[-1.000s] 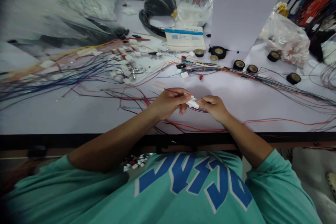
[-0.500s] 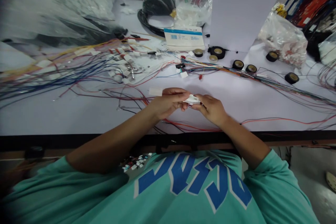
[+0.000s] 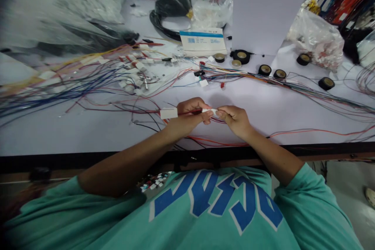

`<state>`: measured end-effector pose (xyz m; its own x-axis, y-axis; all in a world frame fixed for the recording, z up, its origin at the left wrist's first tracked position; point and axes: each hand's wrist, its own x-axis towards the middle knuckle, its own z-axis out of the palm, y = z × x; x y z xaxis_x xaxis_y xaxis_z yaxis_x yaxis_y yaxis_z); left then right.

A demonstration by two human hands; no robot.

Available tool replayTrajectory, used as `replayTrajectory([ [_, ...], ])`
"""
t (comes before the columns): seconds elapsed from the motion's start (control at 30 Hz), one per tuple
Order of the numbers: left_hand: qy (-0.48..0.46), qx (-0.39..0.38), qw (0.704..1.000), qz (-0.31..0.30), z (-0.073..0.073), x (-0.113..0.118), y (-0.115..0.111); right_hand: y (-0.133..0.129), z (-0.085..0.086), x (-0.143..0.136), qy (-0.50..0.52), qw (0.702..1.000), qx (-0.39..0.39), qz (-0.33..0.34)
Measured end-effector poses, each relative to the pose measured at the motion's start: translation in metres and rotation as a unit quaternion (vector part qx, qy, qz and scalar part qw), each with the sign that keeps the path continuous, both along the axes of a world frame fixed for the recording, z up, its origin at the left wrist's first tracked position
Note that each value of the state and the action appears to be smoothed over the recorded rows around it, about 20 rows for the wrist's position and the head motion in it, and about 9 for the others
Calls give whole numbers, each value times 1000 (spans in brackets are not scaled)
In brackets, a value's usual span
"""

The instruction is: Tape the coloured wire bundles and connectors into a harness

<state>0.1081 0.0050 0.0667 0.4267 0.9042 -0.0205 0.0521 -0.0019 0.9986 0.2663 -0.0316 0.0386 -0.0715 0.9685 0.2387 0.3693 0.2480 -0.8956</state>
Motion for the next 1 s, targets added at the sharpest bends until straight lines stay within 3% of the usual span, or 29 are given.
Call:
replayTrajectory([
  [0.13, -23, -41, 999, -1, -3, -1, 8, 4, 1, 2, -6, 1000, -4, 24],
  [0.3, -38, -139, 987, -67, 9, -9, 22, 14, 0, 13, -18, 995, -52, 81],
  [0.37, -47, -146, 987, -45, 15, -15, 27, 17, -1, 17, -13, 994, -67, 81],
  [0.53, -71, -195, 975, 81, 27, -26, 40, 18, 3, 26, 10, 991, -107, 82],
  [0.7, -98, -281, 946, 125, 40, -26, 44, 23, 7, 35, 40, 985, -149, 82],
  [0.77, -88, -283, 944, 142, 43, -25, 43, 25, 11, 43, 49, 992, -108, 50],
  [0.87, -51, -295, 944, 141, 46, -28, 43, 14, 27, 59, 55, 996, 2, -70],
  [0.93, -31, -306, 941, 140, 49, -31, 43, -5, 39, 73, 38, 986, 50, -157],
  [1.0, -17, -315, 938, 141, 53, -33, 43, -32, 45, 87, -8, 978, 47, -205],
])
